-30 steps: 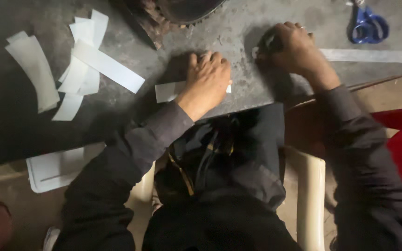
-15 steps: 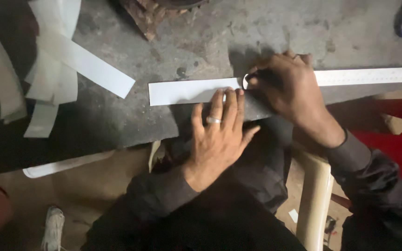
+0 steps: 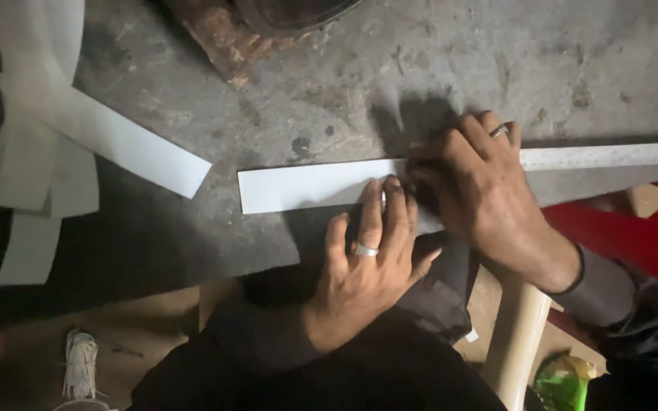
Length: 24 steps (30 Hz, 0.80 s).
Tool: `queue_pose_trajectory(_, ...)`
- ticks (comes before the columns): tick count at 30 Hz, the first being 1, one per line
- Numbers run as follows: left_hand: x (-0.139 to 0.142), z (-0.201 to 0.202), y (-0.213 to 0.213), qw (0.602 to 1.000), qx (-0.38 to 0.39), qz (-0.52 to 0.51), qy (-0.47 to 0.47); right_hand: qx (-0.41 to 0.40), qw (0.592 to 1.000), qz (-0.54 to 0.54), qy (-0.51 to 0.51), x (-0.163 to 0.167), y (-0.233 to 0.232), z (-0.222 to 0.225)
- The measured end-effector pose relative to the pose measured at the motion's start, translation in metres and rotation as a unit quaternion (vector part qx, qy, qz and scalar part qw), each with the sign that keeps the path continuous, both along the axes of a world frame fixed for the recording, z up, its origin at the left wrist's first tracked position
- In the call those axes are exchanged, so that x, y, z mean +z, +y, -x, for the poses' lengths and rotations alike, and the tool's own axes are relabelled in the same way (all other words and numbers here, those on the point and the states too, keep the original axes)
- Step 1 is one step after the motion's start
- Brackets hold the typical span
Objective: The person cuts a white sheet into narrow strips using scissors, then folds each strip and inserts it into the slots of a large rusty gear-like component on the table. The process is repeated for several strips.
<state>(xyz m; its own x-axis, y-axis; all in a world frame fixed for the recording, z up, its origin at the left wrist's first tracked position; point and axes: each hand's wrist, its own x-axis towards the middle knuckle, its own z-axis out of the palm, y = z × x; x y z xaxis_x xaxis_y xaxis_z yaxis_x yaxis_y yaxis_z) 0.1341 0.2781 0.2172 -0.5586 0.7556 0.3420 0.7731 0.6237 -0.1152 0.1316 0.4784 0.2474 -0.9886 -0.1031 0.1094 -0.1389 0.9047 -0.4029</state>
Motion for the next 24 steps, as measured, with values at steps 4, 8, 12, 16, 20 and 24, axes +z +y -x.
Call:
queue_pose_trajectory(4,-0.002,0.002,-0.002,1.0,-0.015,-0.004,0.014,-0.007,1.0,0.008,-0.015,-0.001,0.002,-0.001)
queue_pose_trajectory(8,-0.002,-0.004,-0.003,1.0,-0.001,-0.002,0.024,-0.001,0.999,-0.009,0.042,-0.009,0.005,0.006)
queue_pose_trajectory(12,-0.002,-0.007,-0.003,1.0,0.006,-0.003,0.028,-0.012,0.997,-0.019,0.068,-0.012,0.014,0.025)
queue_pose_trajectory(16,-0.004,0.001,-0.001,0.994,0.003,-0.101,-0.041,0.008,0.993,0.094,0.071,0.007,0.027,0.033)
queue_pose_trajectory(20,-0.009,0.005,-0.008,0.986,-0.02,-0.144,-0.083,-0.008,0.977,0.213,-0.007,0.017,0.026,0.02)
queue_pose_trajectory(24,-0.014,0.007,-0.016,0.985,-0.043,-0.13,-0.101,0.013,0.994,0.039,0.099,-0.002,0.014,0.013)
